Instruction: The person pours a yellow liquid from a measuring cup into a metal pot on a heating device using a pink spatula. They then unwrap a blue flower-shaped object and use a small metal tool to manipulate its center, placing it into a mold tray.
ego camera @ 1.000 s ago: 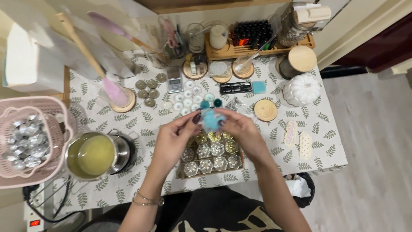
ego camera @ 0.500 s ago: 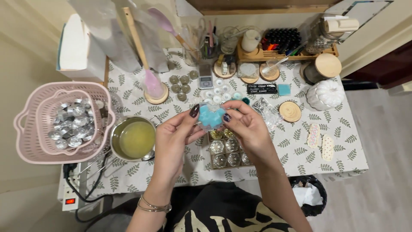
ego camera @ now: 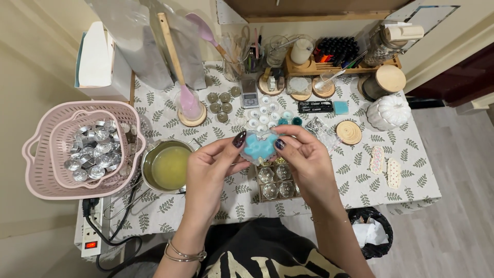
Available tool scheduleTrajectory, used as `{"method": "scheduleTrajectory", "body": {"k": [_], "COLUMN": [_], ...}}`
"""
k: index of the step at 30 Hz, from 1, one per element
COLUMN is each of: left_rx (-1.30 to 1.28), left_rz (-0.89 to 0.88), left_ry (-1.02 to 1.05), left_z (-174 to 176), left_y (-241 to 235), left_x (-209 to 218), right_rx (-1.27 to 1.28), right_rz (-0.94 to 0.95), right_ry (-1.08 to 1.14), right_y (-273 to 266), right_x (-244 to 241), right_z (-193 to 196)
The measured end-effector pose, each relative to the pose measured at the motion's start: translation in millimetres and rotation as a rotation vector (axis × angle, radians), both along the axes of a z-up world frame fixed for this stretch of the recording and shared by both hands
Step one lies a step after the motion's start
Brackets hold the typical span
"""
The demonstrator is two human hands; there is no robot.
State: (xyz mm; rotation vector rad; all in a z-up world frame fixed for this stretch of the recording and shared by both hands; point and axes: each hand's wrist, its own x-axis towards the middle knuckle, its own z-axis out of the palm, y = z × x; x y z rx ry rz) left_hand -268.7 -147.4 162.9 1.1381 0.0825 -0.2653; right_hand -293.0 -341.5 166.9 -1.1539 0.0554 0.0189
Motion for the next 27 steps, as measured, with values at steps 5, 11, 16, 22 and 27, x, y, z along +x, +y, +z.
{"method": "scheduleTrajectory", "body": {"k": [5,11,16,22,27], "left_rx": [-0.018,0.022,0.066,0.062,0.074], "left_rz": [-0.004,-0.023,-0.063,0.007,-0.013], "left_ry": [-0.008,-0.022,-0.033,0.037,-0.011], "left_z": [-1.3,-4.2,-7.2,-7.5,-9.4], "left_y": [-1.3,-5.6,-13.5,-19.5,-27.0], "left_x": [-0.3,-2.3,2.0,12.1,12.4], "right_rx": [-0.051,-0.096,-0.129,-0.043,-0.157], "right_rz": [-0.033,-0.037,-0.024,0.007,0.019], "right_ry": [0.007,-0.025,-0.027,-0.019,-0.032], "right_y": [-0.8,-5.7,-10.8,-16.9,-16.7], "right_x": [-3.8,-5.7,-4.7,9.6,11.4], "right_z": [3.2,-1.3,-5.8,-5.1,-4.8]}}
